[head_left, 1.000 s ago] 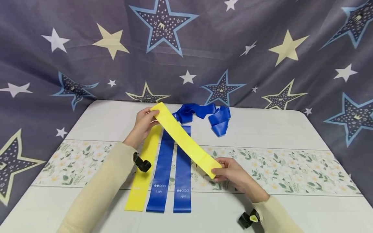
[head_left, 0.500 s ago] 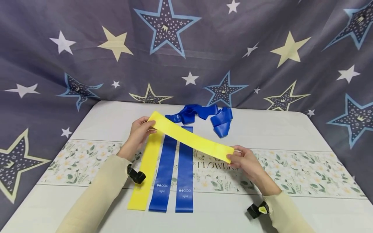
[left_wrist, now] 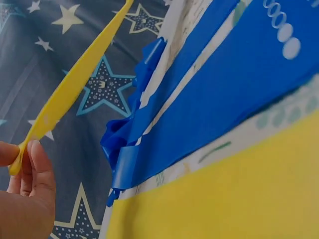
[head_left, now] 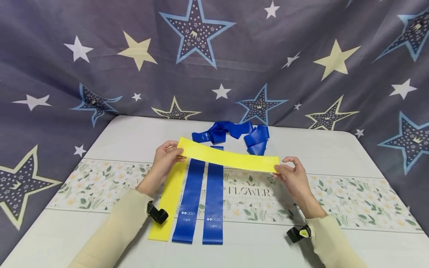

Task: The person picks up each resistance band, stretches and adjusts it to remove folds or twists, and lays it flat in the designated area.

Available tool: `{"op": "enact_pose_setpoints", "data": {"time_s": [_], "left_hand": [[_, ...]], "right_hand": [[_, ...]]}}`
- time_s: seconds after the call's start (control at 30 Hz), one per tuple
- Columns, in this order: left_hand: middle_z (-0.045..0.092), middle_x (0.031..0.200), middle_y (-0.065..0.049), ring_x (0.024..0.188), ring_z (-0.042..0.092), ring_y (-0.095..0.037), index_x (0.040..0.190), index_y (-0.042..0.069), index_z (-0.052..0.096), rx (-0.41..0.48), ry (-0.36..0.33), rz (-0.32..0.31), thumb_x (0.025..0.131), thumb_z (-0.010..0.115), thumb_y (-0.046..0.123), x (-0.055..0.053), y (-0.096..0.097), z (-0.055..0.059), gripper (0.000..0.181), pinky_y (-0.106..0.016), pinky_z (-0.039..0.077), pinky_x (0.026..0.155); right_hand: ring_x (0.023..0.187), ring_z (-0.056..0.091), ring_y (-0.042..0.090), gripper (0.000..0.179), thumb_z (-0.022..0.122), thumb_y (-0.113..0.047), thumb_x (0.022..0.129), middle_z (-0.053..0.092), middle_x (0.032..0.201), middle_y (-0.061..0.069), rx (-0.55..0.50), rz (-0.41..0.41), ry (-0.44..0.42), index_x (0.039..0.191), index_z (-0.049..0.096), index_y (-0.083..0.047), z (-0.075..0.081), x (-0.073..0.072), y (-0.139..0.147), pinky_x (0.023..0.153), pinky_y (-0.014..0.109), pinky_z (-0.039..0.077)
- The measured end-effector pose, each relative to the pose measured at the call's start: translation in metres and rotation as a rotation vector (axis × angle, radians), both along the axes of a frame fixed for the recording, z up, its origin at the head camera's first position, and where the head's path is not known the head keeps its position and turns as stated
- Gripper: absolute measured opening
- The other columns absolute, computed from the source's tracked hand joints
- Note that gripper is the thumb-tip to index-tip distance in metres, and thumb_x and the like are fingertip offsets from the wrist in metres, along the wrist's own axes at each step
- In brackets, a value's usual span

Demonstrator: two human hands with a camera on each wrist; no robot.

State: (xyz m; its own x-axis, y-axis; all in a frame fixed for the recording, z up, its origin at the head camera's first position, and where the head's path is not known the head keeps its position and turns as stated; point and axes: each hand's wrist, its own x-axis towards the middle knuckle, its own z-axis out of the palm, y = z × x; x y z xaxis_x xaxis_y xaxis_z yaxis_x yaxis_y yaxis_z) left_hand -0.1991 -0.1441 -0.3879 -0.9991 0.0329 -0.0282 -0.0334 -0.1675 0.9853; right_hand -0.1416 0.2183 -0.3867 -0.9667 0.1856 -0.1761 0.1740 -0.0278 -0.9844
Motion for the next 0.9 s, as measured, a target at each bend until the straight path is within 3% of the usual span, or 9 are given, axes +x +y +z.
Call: {"op": "enact_pose_setpoints", "data": {"time_s": [0.1,0.2,0.37,0.53,0.7,0.8,0.9], "left_hand": [[0.061,0.066,0.007,0.058,0.063,-0.007,0.107,0.005,0.044,-0.015,0.042,0.020,0.090,0.051,-0.007,0.002,0.001,-0.001,0.022,-0.019,0.054,0.060],[0.059,0.066,0.006,0.059,0.063,-0.009,0.106,0.004,0.045,-0.058,0.086,0.017,0.090,0.051,-0.007,0.003,-0.001,-0.003,0.020,-0.021,0.055,0.061],[0.061,0.080,0.006,0.066,0.065,-0.007,0.106,-0.009,0.055,-0.147,0.142,-0.001,0.094,0.049,-0.001,0.004,-0.004,-0.005,0.015,-0.021,0.056,0.065],[0.065,0.099,0.005,0.076,0.068,-0.005,0.116,-0.016,0.054,-0.121,0.178,-0.052,0.096,0.042,0.000,0.006,-0.009,-0.004,0.028,-0.021,0.055,0.069],[0.067,0.091,0.009,0.079,0.068,-0.004,0.121,-0.013,0.054,-0.181,0.162,-0.082,0.090,0.046,-0.006,0.005,-0.010,-0.002,0.033,-0.018,0.055,0.070],[0.068,0.094,0.005,0.081,0.069,-0.004,0.122,-0.010,0.056,-0.228,0.136,-0.089,0.086,0.047,-0.008,0.004,-0.009,-0.002,0.037,-0.018,0.055,0.071],[0.070,0.098,-0.002,0.080,0.069,-0.004,0.122,-0.011,0.056,-0.236,0.129,-0.102,0.090,0.051,-0.005,0.003,-0.009,-0.003,0.033,-0.020,0.056,0.071]], "right_hand": [[0.070,0.064,0.004,0.013,0.055,0.002,0.092,0.067,0.073,-0.010,-0.028,-0.004,0.043,0.097,0.050,-0.009,-0.003,0.000,0.001,0.067,0.018,0.055],[0.074,0.064,0.004,0.014,0.056,0.000,0.093,0.068,0.080,-0.009,-0.060,0.020,0.070,0.090,0.061,-0.012,-0.004,0.000,0.003,0.069,0.018,0.055],[0.078,0.067,0.005,0.022,0.049,-0.005,0.098,0.066,0.095,-0.007,-0.129,0.095,0.092,0.096,0.069,-0.016,-0.003,0.002,0.009,0.074,0.017,0.055],[0.080,0.068,0.004,0.021,0.052,-0.001,0.096,0.070,0.088,-0.007,-0.114,0.106,0.090,0.102,0.068,-0.013,-0.003,0.002,0.013,0.076,0.017,0.055],[0.075,0.069,0.006,0.011,0.059,-0.004,0.092,0.072,0.081,-0.006,-0.094,0.090,0.066,0.098,0.066,-0.011,-0.004,0.001,0.015,0.073,0.020,0.056],[0.072,0.068,0.006,0.006,0.060,-0.009,0.093,0.071,0.078,-0.007,-0.091,0.070,0.040,0.095,0.064,-0.012,-0.005,0.002,0.016,0.069,0.021,0.056],[0.068,0.067,0.007,0.003,0.060,-0.013,0.094,0.069,0.077,-0.006,-0.079,0.046,0.012,0.095,0.062,-0.011,-0.006,0.002,0.017,0.065,0.021,0.056]]}}
